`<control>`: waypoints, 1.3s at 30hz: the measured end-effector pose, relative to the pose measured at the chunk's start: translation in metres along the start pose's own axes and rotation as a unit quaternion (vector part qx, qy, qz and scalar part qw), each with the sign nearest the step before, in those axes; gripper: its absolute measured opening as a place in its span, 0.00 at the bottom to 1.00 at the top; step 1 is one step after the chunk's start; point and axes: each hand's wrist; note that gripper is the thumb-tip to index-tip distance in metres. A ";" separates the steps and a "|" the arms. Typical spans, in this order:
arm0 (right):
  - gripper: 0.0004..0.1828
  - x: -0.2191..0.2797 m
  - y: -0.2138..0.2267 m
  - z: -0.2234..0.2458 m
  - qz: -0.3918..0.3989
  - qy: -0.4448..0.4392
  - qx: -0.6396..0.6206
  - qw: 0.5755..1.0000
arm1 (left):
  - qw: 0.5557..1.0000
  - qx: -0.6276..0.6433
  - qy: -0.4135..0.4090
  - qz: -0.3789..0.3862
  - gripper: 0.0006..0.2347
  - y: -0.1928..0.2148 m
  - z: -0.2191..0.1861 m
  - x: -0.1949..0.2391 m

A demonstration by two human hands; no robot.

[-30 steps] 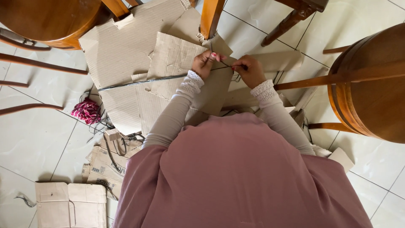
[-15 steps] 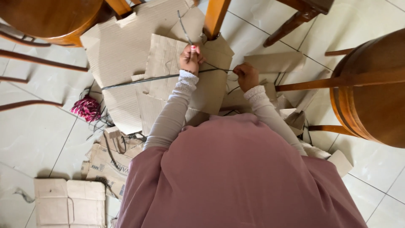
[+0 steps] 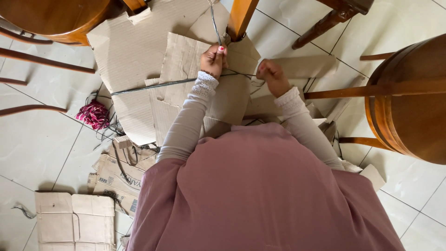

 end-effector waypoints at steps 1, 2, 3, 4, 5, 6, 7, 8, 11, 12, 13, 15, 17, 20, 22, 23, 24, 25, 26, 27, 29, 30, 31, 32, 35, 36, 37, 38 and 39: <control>0.26 0.000 -0.004 -0.009 0.000 0.000 0.000 1.000 | 1.000 0.000 0.000 0.000 0.13 0.004 -0.004 -0.002; 0.21 0.003 -0.007 -0.017 0.030 0.010 0.072 0.997 | 0.999 -0.026 -0.022 0.015 0.14 0.006 -0.006 -0.001; 0.18 0.007 -0.010 -0.025 0.060 0.019 0.142 0.988 | 0.997 -0.053 -0.044 0.030 0.15 0.008 -0.008 -0.001; 0.18 0.004 -0.013 -0.022 0.064 0.022 0.142 0.987 | 0.997 -0.053 -0.046 0.026 0.15 0.006 -0.013 0.000; 0.19 0.001 -0.016 -0.019 0.055 0.044 0.165 0.984 | 0.995 -0.074 -0.054 0.024 0.15 0.003 -0.017 0.001; 0.21 0.001 -0.023 -0.016 0.045 0.063 0.185 0.980 | 0.993 -0.098 -0.058 0.021 0.16 0.003 -0.022 0.006; 0.21 -0.001 -0.030 -0.012 0.048 0.063 0.182 0.980 | 0.993 -0.100 -0.057 0.017 0.16 0.008 -0.022 0.007; 0.21 -0.003 -0.031 -0.009 0.031 0.066 0.195 0.978 | 0.993 -0.091 -0.068 0.014 0.15 0.006 -0.020 0.005; 0.24 -0.005 -0.034 -0.007 0.010 0.030 0.219 0.975 | 0.986 -0.116 -0.118 0.033 0.14 0.002 -0.031 0.007; 0.24 -0.008 -0.037 -0.009 0.007 -0.005 0.227 0.974 | 0.974 -0.154 -0.157 0.052 0.13 0.003 -0.039 0.008; 0.24 -0.007 -0.037 -0.014 0.007 -0.002 0.228 0.974 | 0.974 -0.153 -0.161 0.052 0.13 0.006 -0.040 0.012; 0.22 -0.007 -0.039 -0.024 -0.005 -0.020 0.249 0.968 | 0.913 -0.374 -0.145 0.077 0.32 0.014 -0.043 0.021; 0.19 -0.006 -0.041 -0.050 -0.012 -0.045 0.244 0.969 | 0.880 -0.425 -0.197 0.076 0.24 0.035 0.011 0.023; 0.16 -0.010 -0.043 -0.062 -0.023 -0.081 0.236 0.968 | 0.840 -0.485 -0.228 0.084 0.14 0.032 0.018 0.037; 0.15 -0.010 -0.044 -0.065 -0.026 -0.092 0.235 0.967 | 0.838 -0.495 -0.208 0.092 0.12 0.021 0.016 0.043; 0.14 -0.010 -0.044 -0.067 -0.028 -0.102 0.237 0.966 | 0.851 -0.465 -0.218 0.107 0.09 0.018 0.021 0.040; 0.13 -0.011 -0.046 -0.069 -0.030 -0.112 0.238 0.964 | 0.863 -0.435 -0.227 0.121 0.06 0.015 0.026 0.038; 0.13 -0.010 -0.045 -0.065 -0.030 -0.112 0.238 0.964 | 0.863 -0.434 -0.228 0.121 0.06 0.004 0.024 0.039; 0.11 -0.008 -0.045 -0.061 -0.033 -0.110 0.249 0.962 | 0.890 -0.391 -0.206 0.110 0.03 -0.007 0.023 0.040; 0.09 -0.006 -0.045 -0.058 -0.037 -0.108 0.260 0.959 | 0.915 -0.346 -0.185 0.098 0.02 -0.018 0.022 0.042; 0.10 -0.004 -0.045 -0.069 -0.039 -0.101 0.255 0.961 | 0.930 -0.320 -0.156 0.092 0.03 -0.016 0.013 0.038; 0.11 -0.002 -0.046 -0.074 -0.039 -0.094 0.251 0.963 | 0.944 -0.294 -0.126 0.083 0.04 -0.015 0.008 0.036; 0.11 0.000 -0.044 -0.072 -0.040 -0.096 0.251 0.962 | 0.944 -0.293 -0.124 0.085 0.04 -0.014 0.012 0.036; 0.12 -0.001 -0.044 -0.069 -0.040 -0.103 0.228 0.967 | 0.949 -0.278 -0.121 0.084 0.05 -0.012 0.015 0.034; 0.12 -0.004 -0.038 -0.052 -0.036 -0.117 0.191 0.974 | 0.951 -0.271 -0.121 0.082 0.06 -0.003 0.018 0.030; 0.11 -0.003 -0.033 -0.045 -0.034 -0.125 0.179 0.975 | 0.949 -0.278 -0.125 0.083 0.06 -0.003 0.020 0.029; 0.11 -0.004 -0.026 -0.045 -0.036 -0.126 0.180 0.975 | 0.949 -0.276 -0.125 0.085 0.06 -0.002 0.017 0.029; 0.12 -0.005 -0.020 -0.045 -0.037 -0.132 0.162 0.977 | 0.952 -0.261 -0.128 0.095 0.05 -0.002 0.015 0.029; 0.14 -0.006 -0.014 -0.046 -0.038 -0.138 0.143 0.979 | 0.955 -0.245 -0.131 0.106 0.05 0.000 0.012 0.030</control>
Point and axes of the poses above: each hand's wrist, its own x-axis away from the middle knuckle, its own y-axis out of the back of the hand, z = x × y, and after that the axes turned 9 degrees about x, right-handed
